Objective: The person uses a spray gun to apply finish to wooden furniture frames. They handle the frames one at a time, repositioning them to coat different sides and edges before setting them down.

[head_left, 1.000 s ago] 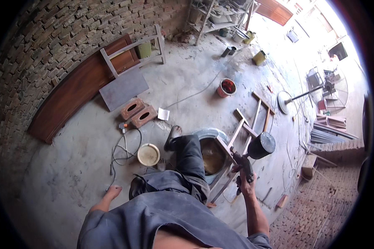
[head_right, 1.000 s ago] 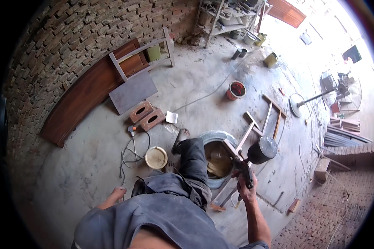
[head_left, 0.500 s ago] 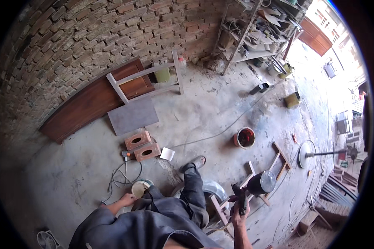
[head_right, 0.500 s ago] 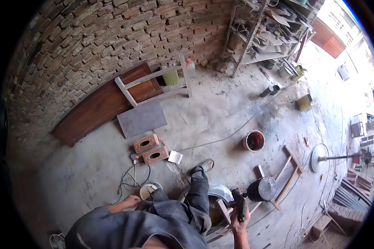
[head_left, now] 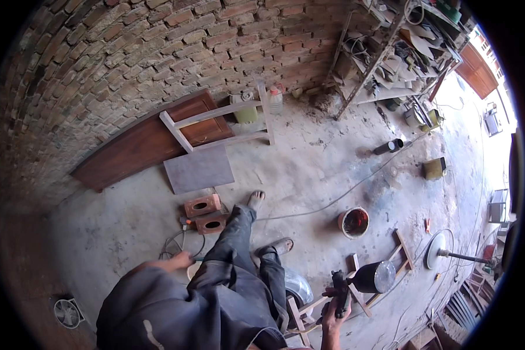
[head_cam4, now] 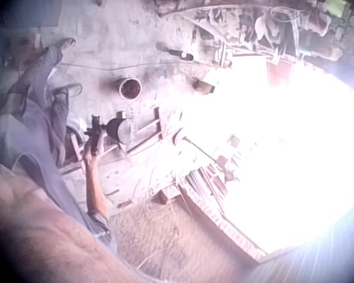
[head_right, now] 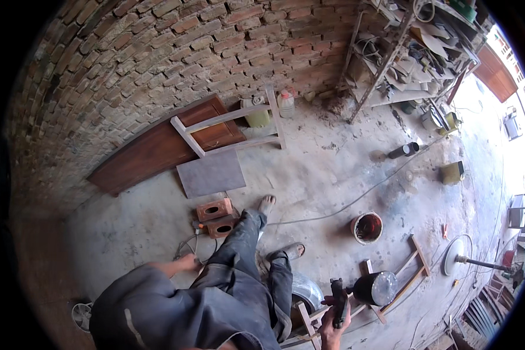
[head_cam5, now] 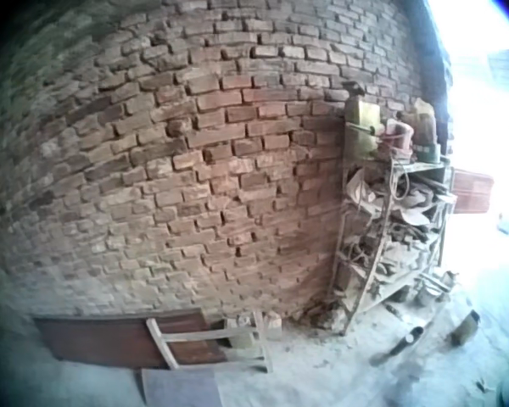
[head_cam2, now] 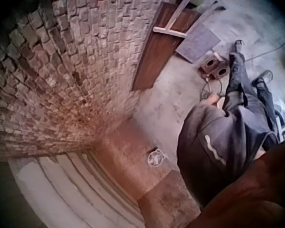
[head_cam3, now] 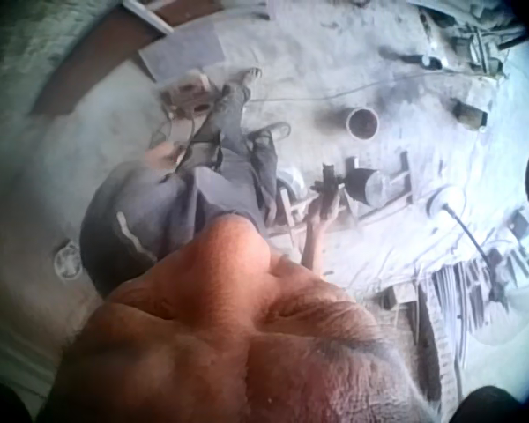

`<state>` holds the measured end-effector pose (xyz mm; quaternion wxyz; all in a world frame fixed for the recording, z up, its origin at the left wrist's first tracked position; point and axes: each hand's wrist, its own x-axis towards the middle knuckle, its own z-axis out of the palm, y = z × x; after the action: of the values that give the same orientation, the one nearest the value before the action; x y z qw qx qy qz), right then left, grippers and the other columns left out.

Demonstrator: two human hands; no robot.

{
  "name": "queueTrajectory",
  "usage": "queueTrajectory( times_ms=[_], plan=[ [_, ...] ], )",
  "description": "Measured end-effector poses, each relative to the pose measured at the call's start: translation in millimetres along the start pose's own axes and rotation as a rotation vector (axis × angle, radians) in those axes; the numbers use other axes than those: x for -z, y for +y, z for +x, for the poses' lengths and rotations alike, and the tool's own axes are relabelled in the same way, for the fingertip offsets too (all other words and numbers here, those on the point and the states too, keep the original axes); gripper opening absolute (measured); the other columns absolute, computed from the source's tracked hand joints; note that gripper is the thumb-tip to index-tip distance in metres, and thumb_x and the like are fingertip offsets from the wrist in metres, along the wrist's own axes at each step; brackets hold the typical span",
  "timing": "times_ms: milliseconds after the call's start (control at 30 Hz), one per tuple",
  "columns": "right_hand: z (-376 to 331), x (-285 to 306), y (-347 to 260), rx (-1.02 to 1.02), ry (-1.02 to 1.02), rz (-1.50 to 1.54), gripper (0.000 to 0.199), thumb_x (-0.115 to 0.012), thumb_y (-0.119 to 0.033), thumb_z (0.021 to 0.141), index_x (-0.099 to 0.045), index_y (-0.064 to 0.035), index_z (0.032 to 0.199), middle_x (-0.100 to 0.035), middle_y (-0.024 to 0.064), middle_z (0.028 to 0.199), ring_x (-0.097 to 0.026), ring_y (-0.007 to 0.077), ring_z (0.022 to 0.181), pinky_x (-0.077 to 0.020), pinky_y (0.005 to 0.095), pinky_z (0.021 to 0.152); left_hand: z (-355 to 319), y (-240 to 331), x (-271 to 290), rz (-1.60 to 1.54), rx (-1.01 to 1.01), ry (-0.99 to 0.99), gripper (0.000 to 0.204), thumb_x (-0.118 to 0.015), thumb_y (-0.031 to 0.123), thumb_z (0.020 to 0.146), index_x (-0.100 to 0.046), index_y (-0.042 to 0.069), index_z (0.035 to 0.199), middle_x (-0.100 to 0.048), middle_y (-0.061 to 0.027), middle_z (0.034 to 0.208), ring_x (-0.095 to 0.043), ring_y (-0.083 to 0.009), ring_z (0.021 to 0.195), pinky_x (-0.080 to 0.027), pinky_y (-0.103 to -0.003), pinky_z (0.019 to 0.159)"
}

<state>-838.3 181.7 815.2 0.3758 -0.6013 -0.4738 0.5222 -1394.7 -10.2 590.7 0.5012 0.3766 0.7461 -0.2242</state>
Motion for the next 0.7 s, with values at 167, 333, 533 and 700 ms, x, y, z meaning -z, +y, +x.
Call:
queueTrajectory(
  times_ms=[167, 333, 533, 700],
  plan=[
    [53.6, -42.8, 2.3, -0.012, 0.042, -0.019, 0.051, -0.054, -0.03, 0.105, -0.049, 0.0026, 0.144, -0.072, 0.0132, 0.101, -0.046, 0.0024, 0.048, -0.0329, 0.0212, 0.043, 109.5, 45.2, 140.6, 0.066, -0.056, 0.203, 0.059, -0.076, 0.045, 0.085, -0.067, 0.009, 0.13, -0.061, -0.0251, 0.136, -0.053, -0.0426, 0.132, -0.047, -0.053, 0.108],
    [106.8, -97.8, 29.1, -0.149, 0.149, -0.081, 0.049, -0.052, -0.033, 0.105, -0.052, 0.0008, 0.14, -0.071, 0.0134, 0.1, -0.044, 0.0042, 0.043, -0.0314, 0.0215, 0.039, 256.9, 112.1, 314.1, 0.175, -0.132, 0.348, 0.074, -0.072, 0.045, 0.092, -0.046, 0.006, 0.149, -0.042, -0.0237, 0.157, -0.04, -0.0422, 0.145, -0.037, -0.054, 0.117],
    [166.6, -152.6, 86.9, -0.242, 0.28, -0.056, 0.047, -0.045, -0.044, 0.107, -0.056, -0.0006, 0.122, -0.066, 0.0103, 0.102, -0.042, 0.0058, 0.04, -0.0281, 0.0239, 0.036, 427.1, 175.0, 493.1, 0.183, -0.411, 0.803, 0.083, -0.08, 0.03, 0.086, -0.038, -0.002, 0.151, -0.043, -0.0223, 0.155, -0.041, -0.0411, 0.142, -0.036, -0.049, 0.119],
    [193.7, -175.6, 134.5, -0.339, 0.302, -0.081, 0.05, -0.045, -0.045, 0.107, -0.053, 0.0003, 0.127, -0.066, 0.0104, 0.101, -0.041, 0.0055, 0.04, -0.0274, 0.0232, 0.037, 506.8, 208.3, 546.2, 0.218, -0.381, 0.727, 0.086, -0.08, 0.029, 0.087, -0.035, -0.003, 0.153, -0.045, -0.0264, 0.151, -0.043, -0.042, 0.14, -0.038, -0.048, 0.118]
  ],
)
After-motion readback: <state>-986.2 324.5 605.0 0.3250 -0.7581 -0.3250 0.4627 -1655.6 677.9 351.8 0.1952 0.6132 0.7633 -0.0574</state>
